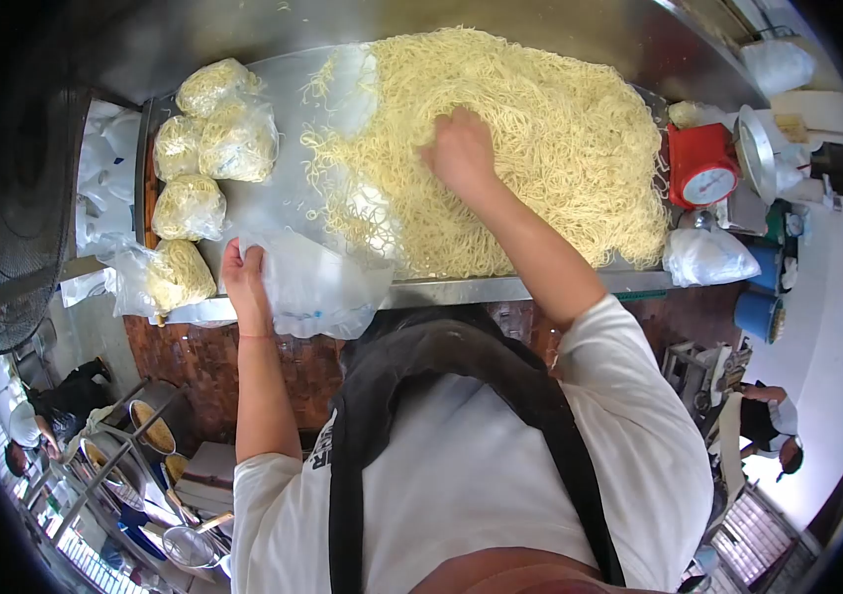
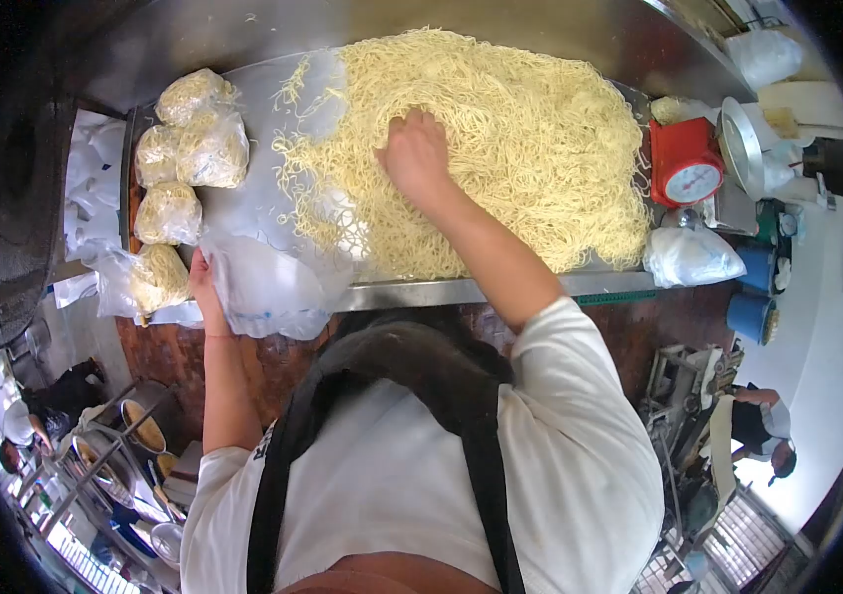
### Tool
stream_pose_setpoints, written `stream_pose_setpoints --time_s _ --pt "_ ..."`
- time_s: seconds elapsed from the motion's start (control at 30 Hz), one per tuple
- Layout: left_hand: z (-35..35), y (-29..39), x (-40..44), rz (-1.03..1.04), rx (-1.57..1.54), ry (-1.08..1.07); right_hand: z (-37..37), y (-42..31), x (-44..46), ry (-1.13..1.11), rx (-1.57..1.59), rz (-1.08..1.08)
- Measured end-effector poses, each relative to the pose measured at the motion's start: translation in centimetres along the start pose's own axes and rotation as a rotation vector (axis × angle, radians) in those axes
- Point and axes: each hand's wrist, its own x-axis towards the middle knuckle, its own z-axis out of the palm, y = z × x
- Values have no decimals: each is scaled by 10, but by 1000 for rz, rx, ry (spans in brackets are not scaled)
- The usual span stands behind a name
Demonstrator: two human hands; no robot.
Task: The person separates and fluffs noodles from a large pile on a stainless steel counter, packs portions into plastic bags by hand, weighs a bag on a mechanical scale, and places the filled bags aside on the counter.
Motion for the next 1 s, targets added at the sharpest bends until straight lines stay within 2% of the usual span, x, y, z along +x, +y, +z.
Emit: stream_pose_setpoints --time_s 0.07,0.13,0.17,0.2,0.27,0.3,0.33,0.37,0.43,0.47,0.5,0.57,0.6,0.63,0.7,0.73,0.77,0.8,0.83,0.93,1.0 --pt "-7 -8 12 73 23 0 25 19 10 54 4 0" --pt "-13 -12 10 108 68 15 7 26 11 17 182 -42" --pt "-10 -12 4 -49 -272 1 -9 33 12 7 257 -52" --pt "8 19 -4 -273 -504 -48 -42 27 12 -46 341 -37" --pt "22 35 -7 -349 -515 -70 -117 26 24 -208 505 210" --pt "13 14 1 -188 -305 -39 -149 25 30 -296 602 322" --pt "4 4 3 -28 -91 4 -176 34 34 -151 634 411" --pt "3 9 -1 -36 -62 25 -186 71 37 21 939 237" --pt "20 27 -6 -47 -3 69 -236 132 54 110 710 138" --pt "28 31 -7 26 -37 91 -246 171 62 283 549 104" --pt "26 25 -2 44 -78 92 -247 258 88 543 108 -23" --pt "21 6 4 76 -161 89 -280 277 67 613 339 203" --pt "20 12 -1 20 -63 2 -278 264 59 628 119 213" --pt "23 17 -4 3 -35 23 -273 242 53 639 -100 218" --pt "29 23 -10 -33 28 59 -242 164 31 541 -12 181" --pt "27 9 -6 55 -4 72 -195 170 26 472 -128 5" --pt "29 13 -8 23 19 75 -158 122 15 179 24 240" --pt "33 21 -13 -10 44 75 -119 74 11 -74 -103 281" --pt "34 26 -15 -41 69 75 -93 42 12 -249 -170 225" --pt "30 22 -9 -59 38 16 5 53 24 -235 -181 86" --pt "30 21 -10 -11 -101 -25 21 64 50 -236 78 64"
